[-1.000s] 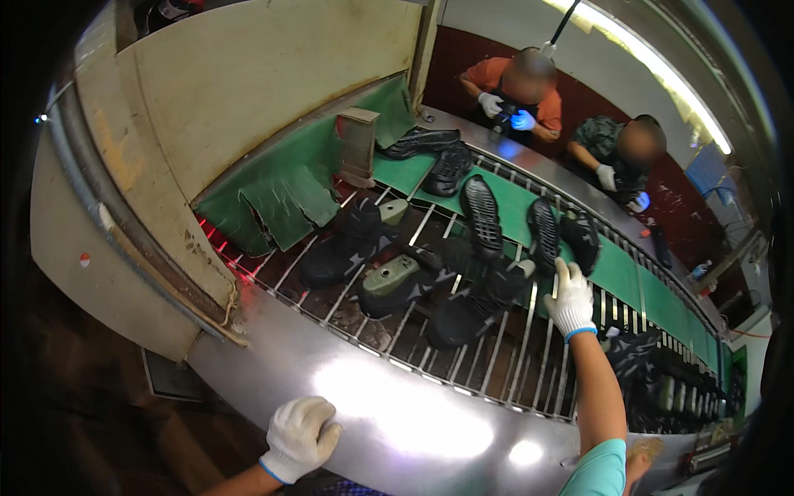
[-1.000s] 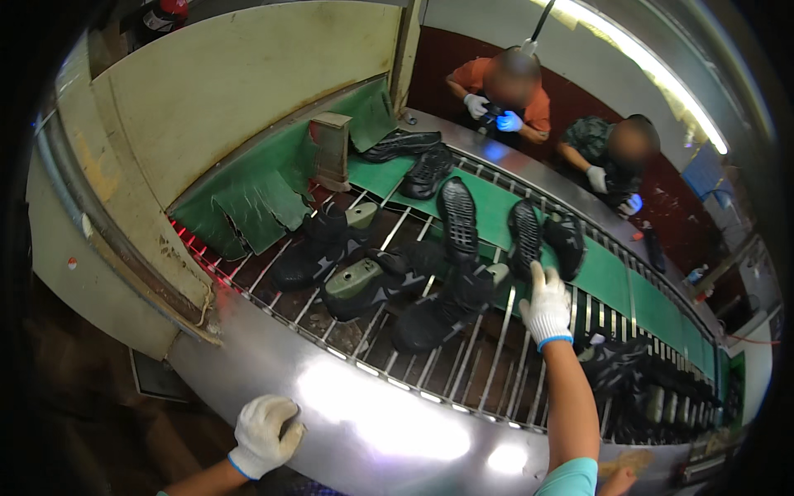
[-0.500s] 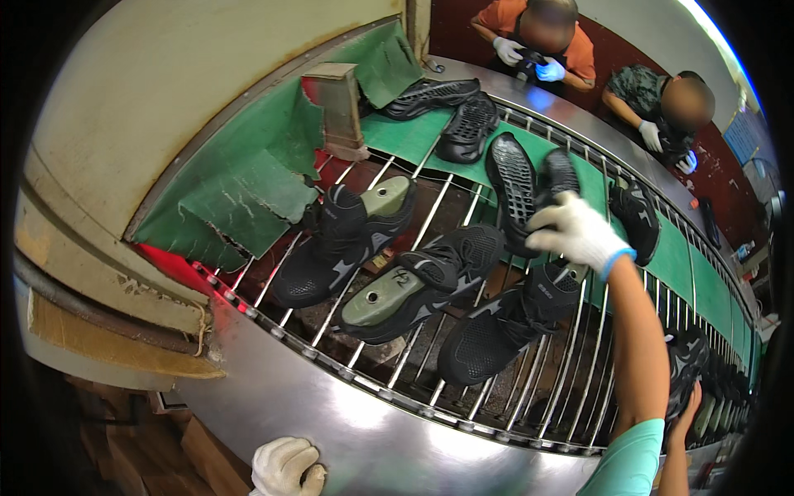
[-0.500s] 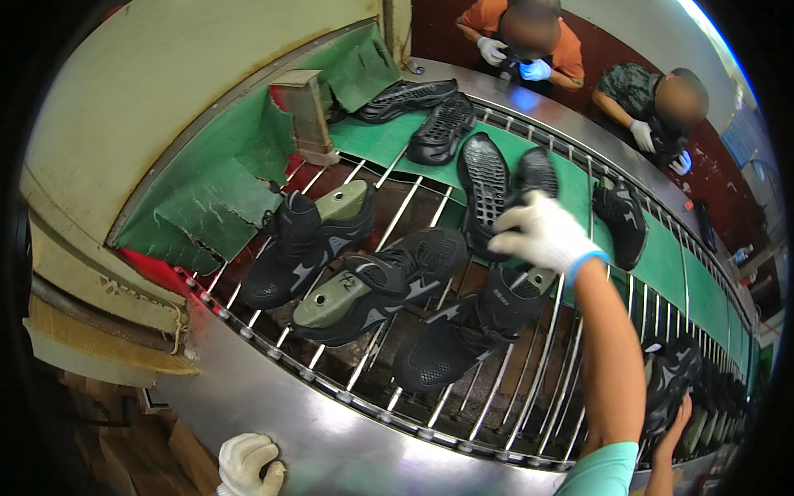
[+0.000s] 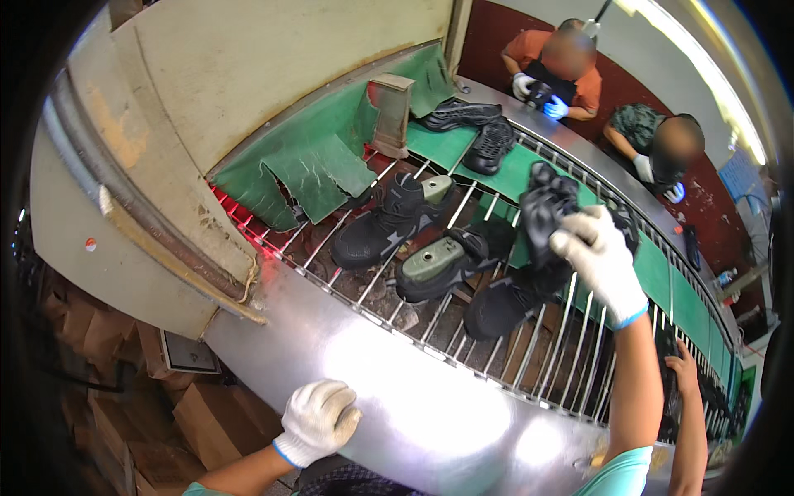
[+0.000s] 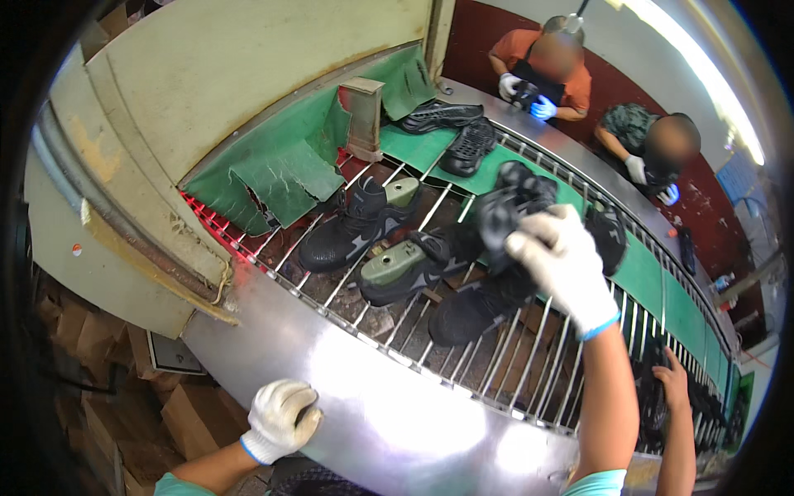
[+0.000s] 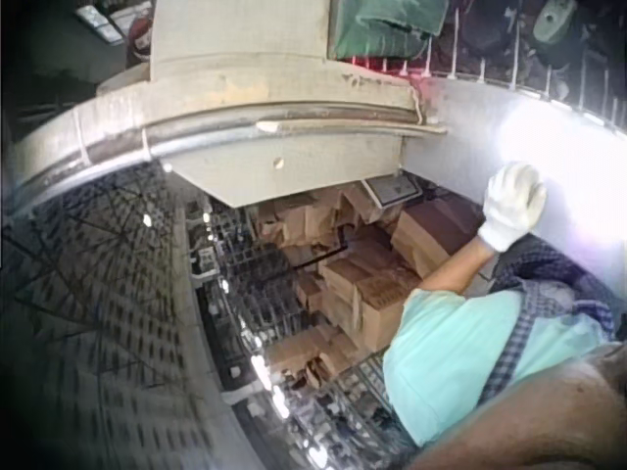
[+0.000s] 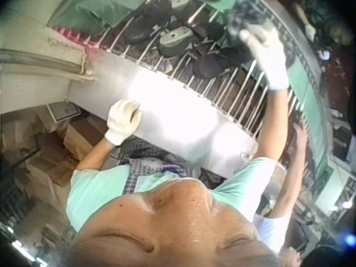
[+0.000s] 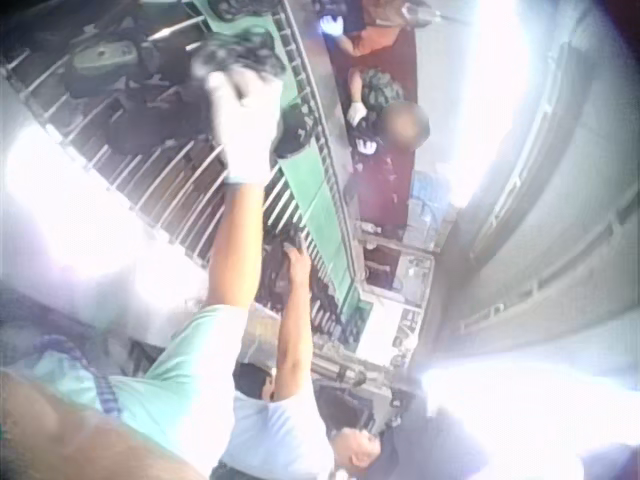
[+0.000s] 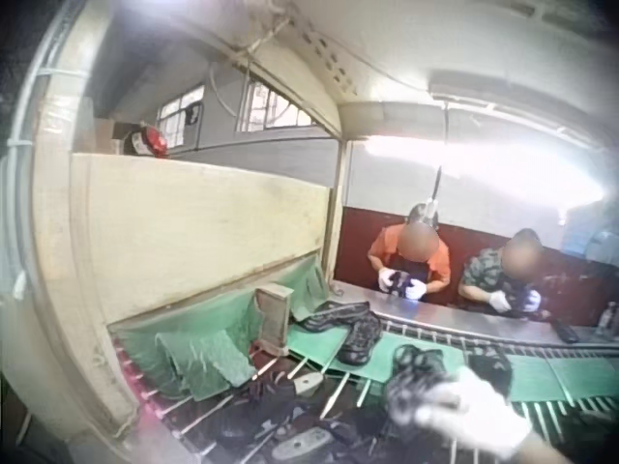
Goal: The person uses a small knife to trim material from the edges of several shoes and soles, rubs parts of the shoes with their gloved hands, and places them onto a conveyor belt.
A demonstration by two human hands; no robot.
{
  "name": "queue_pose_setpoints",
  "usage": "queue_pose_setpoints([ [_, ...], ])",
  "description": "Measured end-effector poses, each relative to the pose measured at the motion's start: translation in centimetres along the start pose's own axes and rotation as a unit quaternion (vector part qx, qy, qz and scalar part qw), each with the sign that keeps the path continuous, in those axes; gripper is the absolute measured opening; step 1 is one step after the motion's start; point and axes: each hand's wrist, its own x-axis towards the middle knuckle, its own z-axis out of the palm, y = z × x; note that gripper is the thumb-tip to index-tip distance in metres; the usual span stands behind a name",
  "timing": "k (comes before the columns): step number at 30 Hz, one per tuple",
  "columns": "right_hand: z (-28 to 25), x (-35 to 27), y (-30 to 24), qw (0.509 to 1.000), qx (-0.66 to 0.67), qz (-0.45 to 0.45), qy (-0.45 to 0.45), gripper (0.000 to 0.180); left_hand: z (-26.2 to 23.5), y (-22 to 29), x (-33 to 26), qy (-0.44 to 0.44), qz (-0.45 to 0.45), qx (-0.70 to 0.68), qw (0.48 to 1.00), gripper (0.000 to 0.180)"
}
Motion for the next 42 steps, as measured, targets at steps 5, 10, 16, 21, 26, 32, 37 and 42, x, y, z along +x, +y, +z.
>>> queue_pose_setpoints([
  [5, 1.4, -14.2, -11.2, 0.979, -0.075, -0.187, -0.045, 0.031, 0.0, -1.0, -1.0, 0.029, 0.012, -0.06, 0.998, 0.034],
  [10, 8.5, -28.0, -18.6, 0.978, 0.026, -0.146, -0.144, 0.023, 2.2, -0.9, -3.2, 0.081, -0.034, -0.294, 0.952, 0.064],
  [16, 11.5, -34.2, -18.6, 0.99, 0.034, -0.135, -0.007, 0.046, -1.0, 2.1, -6.9, 0.003, 0.149, -0.202, 0.968, 0.067],
  [21, 12.6, -38.1, -15.5, 0.994, -0.09, -0.053, -0.035, 0.066, -3.0, 1.3, -7.6, -0.025, 0.237, -0.048, 0.97, 0.06],
  [26, 13.7, -37.3, -15.6, 0.991, -0.034, -0.011, 0.132, 0.069, -7.4, -4.7, -9.2, 0.026, 0.163, 0.038, 0.986, 0.056],
  [32, 18.5, -36.0, -12.1, 0.952, 0.15, 0.187, 0.19, 0.057, -9.7, -4.7, -9.8, 0.04, 0.126, 0.105, 0.986, 0.086],
  [37, 19.3, -33.2, -15.8, 0.973, 0.208, 0.081, 0.065, 0.055, -5.3, 0.2, -8.0, 0.055, 0.197, -0.071, 0.976, 0.075],
  [42, 14.0, -27.3, -11.9, 0.932, 0.267, 0.233, -0.078, 0.062, 2.0, 0.0, -4.9, 0.02, -0.02, -0.307, 0.951, 0.062],
])
